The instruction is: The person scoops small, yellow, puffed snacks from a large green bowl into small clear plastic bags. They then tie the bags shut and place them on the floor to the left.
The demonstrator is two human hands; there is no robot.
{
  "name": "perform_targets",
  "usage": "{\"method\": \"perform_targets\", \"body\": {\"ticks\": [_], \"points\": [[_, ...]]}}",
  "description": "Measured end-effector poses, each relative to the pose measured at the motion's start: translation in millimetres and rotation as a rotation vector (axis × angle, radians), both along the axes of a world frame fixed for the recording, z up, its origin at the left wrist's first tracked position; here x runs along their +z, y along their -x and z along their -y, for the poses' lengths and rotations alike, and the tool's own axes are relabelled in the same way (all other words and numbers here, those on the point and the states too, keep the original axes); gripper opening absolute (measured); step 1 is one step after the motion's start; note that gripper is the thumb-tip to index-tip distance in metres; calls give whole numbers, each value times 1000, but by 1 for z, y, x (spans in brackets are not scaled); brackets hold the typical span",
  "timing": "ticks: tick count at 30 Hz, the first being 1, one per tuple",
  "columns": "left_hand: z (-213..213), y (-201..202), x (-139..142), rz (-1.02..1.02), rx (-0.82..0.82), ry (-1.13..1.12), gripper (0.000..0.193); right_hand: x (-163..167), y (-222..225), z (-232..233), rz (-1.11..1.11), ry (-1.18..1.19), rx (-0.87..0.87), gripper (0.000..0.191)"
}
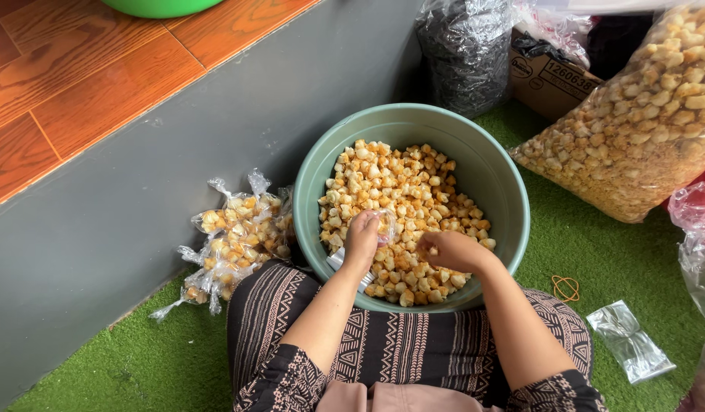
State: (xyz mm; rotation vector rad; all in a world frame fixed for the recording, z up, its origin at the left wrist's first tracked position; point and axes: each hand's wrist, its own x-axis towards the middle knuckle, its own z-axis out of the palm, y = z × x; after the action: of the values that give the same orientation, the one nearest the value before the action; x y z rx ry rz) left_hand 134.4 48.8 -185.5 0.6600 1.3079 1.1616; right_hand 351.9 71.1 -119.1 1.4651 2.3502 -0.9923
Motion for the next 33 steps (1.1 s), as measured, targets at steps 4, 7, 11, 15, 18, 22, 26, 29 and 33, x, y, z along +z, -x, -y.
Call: {"method": "perform_targets", "body": {"ticks": [4,7,11,15,18,22,26,29,33], "points": [[-3,-4,-7,-16,-75,-67,29,29,14,10,-492,106,-279,34],[-3,-6,-11,142,-137,36,29,36,33,18,-599,-203,-208,36],[-3,-3,-12,132,-155,80,32,31,34,17,-643,-614,-25,35],[-4,-3,-11,150,-100,62,31,19,18,9,-134,-213,-187,33],[-4,-1,-6,191,-91,68,32,5,13,10,127,-4,-26,41],[-1,1,1,207,-73,46,40,-15,19,18,288,8,102,46],[-1,1,-1,187,-10,-26,37,-25,28,18,273,-67,119,32],[-2,3,-7,166,51,-70,34,-17,24,11,237,6,57,28],[-2,2,-12,150,51,-83,31,8,9,2,2,28,-77,26]]}}
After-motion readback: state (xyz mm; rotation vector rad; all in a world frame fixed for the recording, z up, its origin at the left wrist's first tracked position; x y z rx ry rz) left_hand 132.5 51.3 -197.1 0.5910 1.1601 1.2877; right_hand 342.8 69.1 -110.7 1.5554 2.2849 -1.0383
